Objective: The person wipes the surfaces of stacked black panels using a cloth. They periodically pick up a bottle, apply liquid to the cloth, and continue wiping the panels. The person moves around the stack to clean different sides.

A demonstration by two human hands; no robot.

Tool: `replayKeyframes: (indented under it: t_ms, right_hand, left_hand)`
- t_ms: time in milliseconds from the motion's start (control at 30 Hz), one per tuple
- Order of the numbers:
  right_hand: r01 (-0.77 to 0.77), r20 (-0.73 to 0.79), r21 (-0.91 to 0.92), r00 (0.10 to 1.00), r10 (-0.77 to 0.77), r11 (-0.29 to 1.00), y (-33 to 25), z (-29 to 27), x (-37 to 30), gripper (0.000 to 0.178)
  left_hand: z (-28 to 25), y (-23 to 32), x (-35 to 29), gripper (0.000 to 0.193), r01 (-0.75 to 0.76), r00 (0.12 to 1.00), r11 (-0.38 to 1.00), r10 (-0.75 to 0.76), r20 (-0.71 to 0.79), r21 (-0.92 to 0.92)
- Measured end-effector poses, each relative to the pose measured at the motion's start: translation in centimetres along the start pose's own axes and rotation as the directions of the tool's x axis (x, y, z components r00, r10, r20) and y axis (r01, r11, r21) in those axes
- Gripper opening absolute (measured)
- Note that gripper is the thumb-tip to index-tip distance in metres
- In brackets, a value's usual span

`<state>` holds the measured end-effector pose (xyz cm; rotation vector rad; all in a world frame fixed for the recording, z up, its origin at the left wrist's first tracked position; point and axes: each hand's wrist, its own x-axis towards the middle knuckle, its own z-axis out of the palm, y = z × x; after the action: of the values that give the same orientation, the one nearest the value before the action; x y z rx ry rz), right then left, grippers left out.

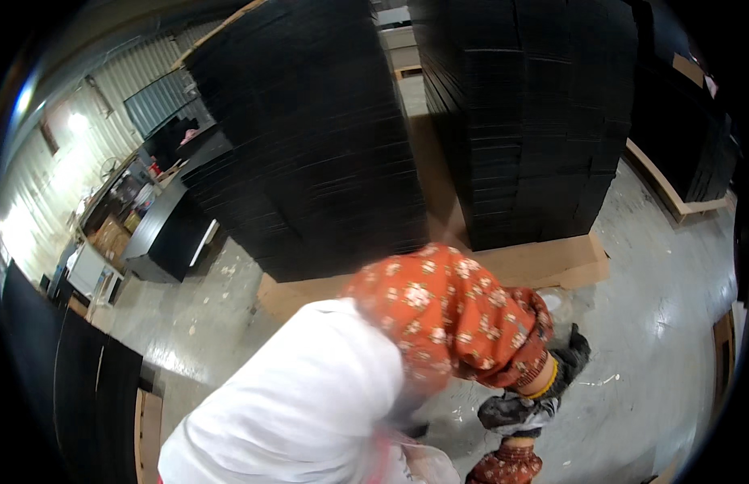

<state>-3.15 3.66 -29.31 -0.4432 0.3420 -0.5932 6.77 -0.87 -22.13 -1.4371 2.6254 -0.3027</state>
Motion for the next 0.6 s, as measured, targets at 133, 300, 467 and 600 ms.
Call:
replayKeyframes:
  t_ms: [133,300,467,600]
  right_hand:
    - [-0.007,0.145,0.074,0.989,-0.004,0.997,-0.3,2.3,1.0,0.053]
    - [0.031,0.232,0.145,0.971,-0.065,0.989,1.2,3.8,2.3,0.057]
    - [0.018,0.349,-0.093,0.937,0.016,0.995,4.4,4.1,3.6,0.048]
    - [0.303,0.335,-0.722,0.940,-0.068,0.622,8.5,5.4,5.0,0.048]
  left_hand:
    - [-2.3,-0.8,-2.7,0.035,0.088,0.992,0.994,-0.093,0.081,0.062]
    - [-4.1,-2.1,-8.4,0.031,0.206,0.963,0.971,-0.224,0.149,0.125]
    - [-5.6,-2.1,-16.8,0.028,0.331,0.931,0.939,-0.341,0.130,0.092]
    - [-10.0,-2.2,-25.1,0.027,0.532,0.837,0.819,-0.473,0.275,-0.212]
